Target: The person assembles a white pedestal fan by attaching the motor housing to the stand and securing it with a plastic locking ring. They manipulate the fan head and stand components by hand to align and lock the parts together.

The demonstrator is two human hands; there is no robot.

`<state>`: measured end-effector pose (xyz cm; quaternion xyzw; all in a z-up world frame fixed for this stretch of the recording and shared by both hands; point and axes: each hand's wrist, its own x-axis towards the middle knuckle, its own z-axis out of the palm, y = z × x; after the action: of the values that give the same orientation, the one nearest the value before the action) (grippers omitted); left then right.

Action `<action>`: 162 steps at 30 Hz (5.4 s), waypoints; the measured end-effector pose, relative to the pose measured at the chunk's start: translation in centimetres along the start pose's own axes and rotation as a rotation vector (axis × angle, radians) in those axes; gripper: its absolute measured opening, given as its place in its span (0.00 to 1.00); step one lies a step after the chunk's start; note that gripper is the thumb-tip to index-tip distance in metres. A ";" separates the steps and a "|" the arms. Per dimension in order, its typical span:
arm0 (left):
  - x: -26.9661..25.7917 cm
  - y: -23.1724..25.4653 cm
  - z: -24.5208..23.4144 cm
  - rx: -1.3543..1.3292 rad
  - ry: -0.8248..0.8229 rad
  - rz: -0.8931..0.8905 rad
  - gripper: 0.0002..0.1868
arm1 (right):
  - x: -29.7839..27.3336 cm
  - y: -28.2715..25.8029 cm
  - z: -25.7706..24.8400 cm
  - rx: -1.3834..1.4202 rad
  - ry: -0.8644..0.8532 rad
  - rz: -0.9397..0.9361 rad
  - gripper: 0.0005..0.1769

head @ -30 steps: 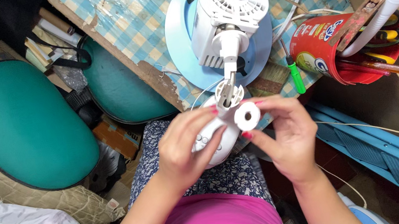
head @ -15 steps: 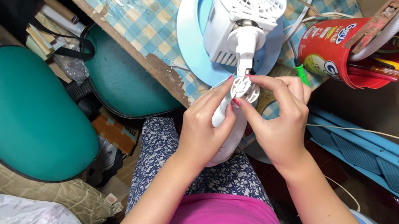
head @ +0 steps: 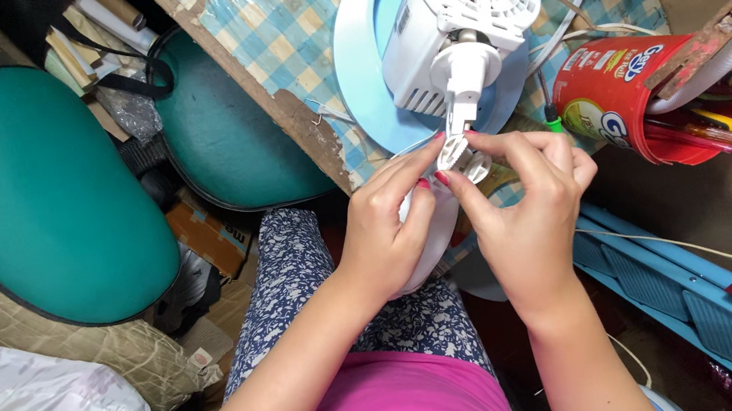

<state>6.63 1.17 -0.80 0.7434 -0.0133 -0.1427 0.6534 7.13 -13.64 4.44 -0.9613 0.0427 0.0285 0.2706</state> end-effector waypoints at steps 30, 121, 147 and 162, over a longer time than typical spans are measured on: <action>0.5 -2.7 0.7 0.320 0.049 0.327 0.30 | -0.1 1.2 0.9 0.244 0.004 0.054 0.18; -1.7 -1.4 0.3 0.360 0.088 0.233 0.14 | -0.6 6.6 5.5 1.348 -0.022 0.318 0.39; 3.4 -0.8 -1.1 0.362 -0.136 0.127 0.11 | 3.1 8.4 5.4 1.435 -0.001 0.270 0.49; 3.6 -0.5 -0.8 0.378 -0.134 0.139 0.11 | 2.1 7.0 4.5 1.446 0.026 0.274 0.31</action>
<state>10.14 1.25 -1.95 0.8389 -0.1346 -0.1416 0.5080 8.36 -17.37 -3.18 -0.5291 0.1740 0.0153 0.8304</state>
